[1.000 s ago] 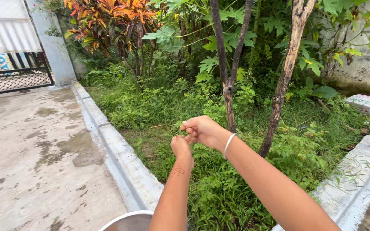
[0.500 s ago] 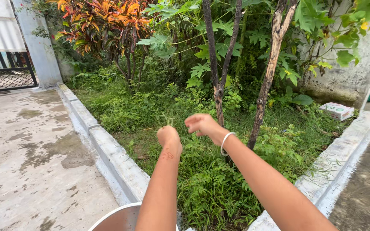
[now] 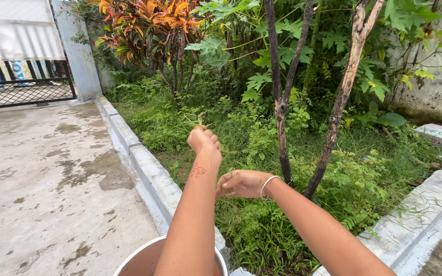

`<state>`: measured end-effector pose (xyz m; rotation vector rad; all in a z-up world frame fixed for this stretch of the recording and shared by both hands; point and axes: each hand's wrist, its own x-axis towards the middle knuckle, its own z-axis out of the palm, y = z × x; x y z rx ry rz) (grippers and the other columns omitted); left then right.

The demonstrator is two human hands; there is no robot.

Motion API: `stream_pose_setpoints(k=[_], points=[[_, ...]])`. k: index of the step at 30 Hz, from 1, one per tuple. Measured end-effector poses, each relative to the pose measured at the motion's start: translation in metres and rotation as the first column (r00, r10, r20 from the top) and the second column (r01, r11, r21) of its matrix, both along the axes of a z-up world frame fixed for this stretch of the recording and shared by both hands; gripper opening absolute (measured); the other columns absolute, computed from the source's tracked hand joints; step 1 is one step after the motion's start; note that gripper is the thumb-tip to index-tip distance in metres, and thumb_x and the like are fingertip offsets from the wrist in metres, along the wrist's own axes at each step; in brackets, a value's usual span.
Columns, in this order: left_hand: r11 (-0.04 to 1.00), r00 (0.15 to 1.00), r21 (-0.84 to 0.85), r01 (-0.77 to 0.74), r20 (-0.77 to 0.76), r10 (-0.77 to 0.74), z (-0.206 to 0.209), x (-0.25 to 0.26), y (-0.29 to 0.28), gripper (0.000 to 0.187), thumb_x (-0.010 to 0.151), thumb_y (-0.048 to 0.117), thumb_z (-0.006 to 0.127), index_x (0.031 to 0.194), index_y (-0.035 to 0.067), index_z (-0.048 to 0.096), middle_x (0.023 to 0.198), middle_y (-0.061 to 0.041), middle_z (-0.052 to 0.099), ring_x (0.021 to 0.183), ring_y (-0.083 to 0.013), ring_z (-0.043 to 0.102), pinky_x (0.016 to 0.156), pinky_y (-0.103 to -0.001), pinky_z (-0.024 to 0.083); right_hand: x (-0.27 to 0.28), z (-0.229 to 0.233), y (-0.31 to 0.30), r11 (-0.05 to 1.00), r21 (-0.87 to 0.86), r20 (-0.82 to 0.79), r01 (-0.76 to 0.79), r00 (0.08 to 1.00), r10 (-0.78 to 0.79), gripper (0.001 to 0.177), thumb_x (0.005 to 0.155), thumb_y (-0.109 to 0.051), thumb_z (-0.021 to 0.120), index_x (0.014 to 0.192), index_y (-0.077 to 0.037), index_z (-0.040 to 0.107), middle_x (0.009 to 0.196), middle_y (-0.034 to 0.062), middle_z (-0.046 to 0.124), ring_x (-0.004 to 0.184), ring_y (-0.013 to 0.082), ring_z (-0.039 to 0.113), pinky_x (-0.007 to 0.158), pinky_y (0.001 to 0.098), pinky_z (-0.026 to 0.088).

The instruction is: The person pulls out weeds and grass from around the base of trees by hand, tossing some of the pulled vegetation into a metal bowl.

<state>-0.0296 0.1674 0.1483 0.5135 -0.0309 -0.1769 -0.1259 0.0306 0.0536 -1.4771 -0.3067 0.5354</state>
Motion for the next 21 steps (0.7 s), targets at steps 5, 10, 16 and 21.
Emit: stream_pose_setpoints(k=[5, 10, 16, 21], points=[[0.756, 0.943, 0.574, -0.314, 0.098, 0.317, -0.018, 0.000, 0.036, 0.029, 0.106, 0.020, 0.040, 0.093, 0.006, 0.063, 0.078, -0.006, 0.060, 0.062, -0.0110, 0.049, 0.060, -0.031, 0.040, -0.035, 0.025, -0.008, 0.994, 0.006, -0.149, -0.111, 0.983, 0.111, 0.040, 0.093, -0.035, 0.072, 0.119, -0.006, 0.064, 0.086, 0.0070, 0.070, 0.099, 0.0241, 0.073, 0.098, 0.0375, 0.051], [0.610, 0.895, 0.672, -0.420, 0.197, 0.400, -0.016, 0.001, 0.053, 0.029, 0.105, 0.021, 0.041, 0.091, 0.008, 0.063, 0.090, -0.007, 0.071, 0.076, -0.0173, 0.065, 0.073, -0.040, 0.051, -0.044, 0.029, -0.027, 0.859, -0.509, -0.167, -0.051, 0.985, -0.041, 0.029, 0.092, -0.022, 0.073, 0.113, -0.004, 0.066, 0.089, -0.0050, 0.068, 0.081, 0.0142, 0.061, 0.086, 0.0349, 0.050], [0.249, 0.820, 0.838, -0.485, 0.337, 0.463, -0.008, -0.018, 0.081, 0.039, 0.106, 0.034, 0.037, 0.102, 0.008, 0.065, 0.097, -0.013, 0.073, 0.088, -0.0308, 0.069, 0.078, -0.048, 0.053, -0.063, 0.038, -0.077, 0.834, -0.478, 0.004, 0.277, 0.950, -0.313, 0.028, 0.097, -0.021, 0.066, 0.116, 0.001, 0.069, 0.078, 0.0002, 0.061, 0.072, 0.0121, 0.057, 0.077, 0.0289, 0.051], [0.110, 0.917, 0.942, -0.317, 0.275, 0.289, -0.018, -0.028, 0.088, 0.073, 0.105, 0.064, 0.022, 0.103, 0.007, 0.068, 0.104, -0.017, 0.072, 0.100, -0.0360, 0.069, 0.086, -0.054, 0.051, -0.062, 0.048, -0.089, 0.731, -0.460, 0.190, 0.505, 0.860, -0.475, 0.023, 0.096, -0.014, 0.065, 0.106, 0.003, 0.075, 0.067, 0.0031, 0.059, 0.061, 0.0119, 0.050, 0.064, 0.0261, 0.048]])
